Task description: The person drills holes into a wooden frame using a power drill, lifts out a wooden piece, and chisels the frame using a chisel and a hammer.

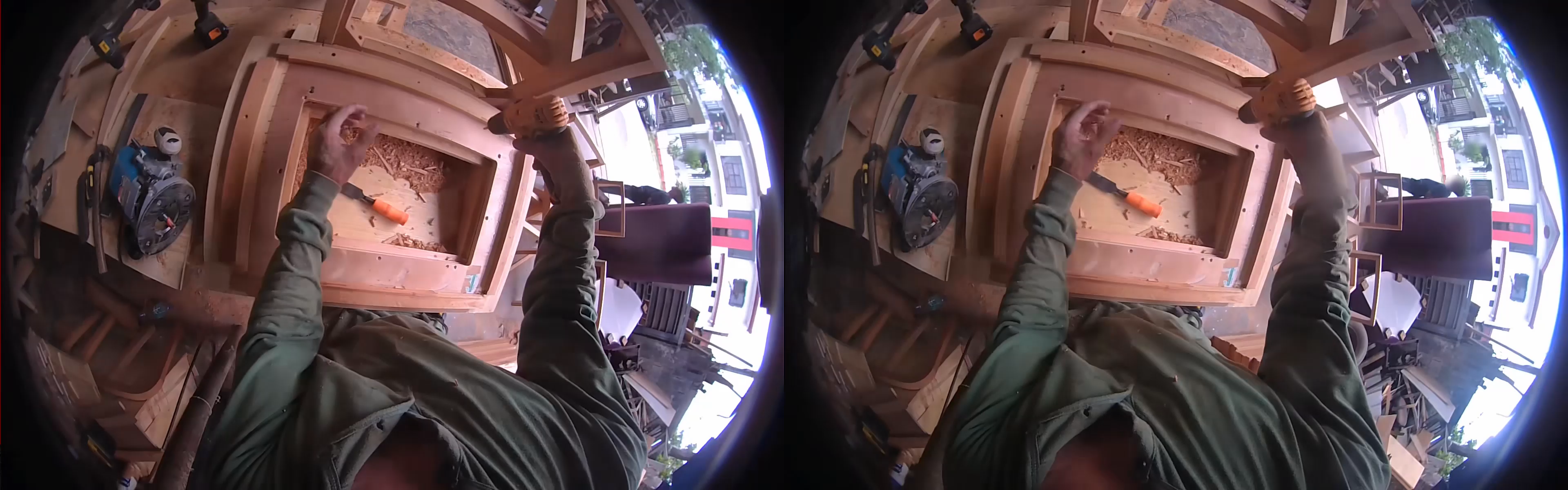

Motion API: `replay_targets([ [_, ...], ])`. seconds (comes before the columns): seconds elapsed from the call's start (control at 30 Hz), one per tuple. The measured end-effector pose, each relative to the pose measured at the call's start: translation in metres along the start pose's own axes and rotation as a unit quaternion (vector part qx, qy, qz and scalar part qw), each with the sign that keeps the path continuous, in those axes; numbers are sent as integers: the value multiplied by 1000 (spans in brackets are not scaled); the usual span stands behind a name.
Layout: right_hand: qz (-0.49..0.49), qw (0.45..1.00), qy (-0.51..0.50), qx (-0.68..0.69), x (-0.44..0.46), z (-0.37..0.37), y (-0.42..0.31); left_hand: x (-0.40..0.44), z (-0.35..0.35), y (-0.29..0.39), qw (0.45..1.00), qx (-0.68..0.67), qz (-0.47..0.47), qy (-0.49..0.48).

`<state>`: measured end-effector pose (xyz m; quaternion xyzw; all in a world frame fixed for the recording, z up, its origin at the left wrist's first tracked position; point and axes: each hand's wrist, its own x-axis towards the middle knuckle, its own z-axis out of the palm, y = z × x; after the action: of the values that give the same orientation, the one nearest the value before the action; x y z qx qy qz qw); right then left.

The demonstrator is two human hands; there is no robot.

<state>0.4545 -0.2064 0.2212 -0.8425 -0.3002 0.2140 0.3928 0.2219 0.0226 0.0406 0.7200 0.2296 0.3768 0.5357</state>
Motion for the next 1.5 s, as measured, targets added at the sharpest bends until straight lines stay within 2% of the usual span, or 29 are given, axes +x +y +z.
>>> replay_targets([
  [0.03, 48, 998, 15, -48, -1, -20, 21, -1, 27, 12, 998, -19, -44, -50],
  [0.13, 86, 991, 53, -93, -5, -53, 70, 3, 114, 14, 982, 127, 126, -52],
  [0.23, 94, 994, 35, 30, -26, -63, 73, 2, 181, 19, 977, 132, 153, -72],
  [0.37, 64, 996, 42, 34, -10, -68, 112, 7, 233, 19, 982, 115, 96, -117],
  [0.47, 90, 996, 17, 20, -5, -76, 106, 8, 248, 12, 980, 135, 87, -121],
  [0.6, 107, 994, 14, -12, 1, -79, 115, 12, 251, 33, 987, 46, 80, -133],
  [0.7, 68, 995, 8, 69, -5, -75, 111, 18, 263, 60, 986, -36, 89, -136],
  [0.77, 75, 995, -8, 58, -6, -76, 108, 13, 272, 87, 981, -107, 86, -140],
  [0.8, 78, 995, -18, 52, -6, -75, 108, 9, 281, 95, 982, -77, 124, -123],
  [0.83, 63, 992, -14, 111, -6, -74, 117, 6, 291, 103, 980, -46, 162, -104],
  [0.9, 34, 980, -10, 195, -4, -75, 146, -1, 311, 112, 987, -42, 129, -85],
  [1.0, 12, 978, -4, 209, -6, -77, 144, -2, 325, 116, 990, -46, 112, -72],
  [1.13, 0, 982, -7, 191, -3, -73, 132, 3, 333, 117, 990, -40, 118, -61],
  [1.3, -14, 986, -16, 162, 6, -67, 123, 14, 334, 104, 987, -101, 117, -51],
  [1.37, -2, 991, -24, 130, 6, -64, 116, 17, 333, 98, 985, -111, 118, -56],
  [1.4, 44, 995, -45, 76, 8, -69, 114, 19, 334, 95, 984, -112, 121, -60],
  [1.5, 51, 995, -89, 8, 14, -79, 124, 20, 336, 93, 984, -118, 124, -57],
])
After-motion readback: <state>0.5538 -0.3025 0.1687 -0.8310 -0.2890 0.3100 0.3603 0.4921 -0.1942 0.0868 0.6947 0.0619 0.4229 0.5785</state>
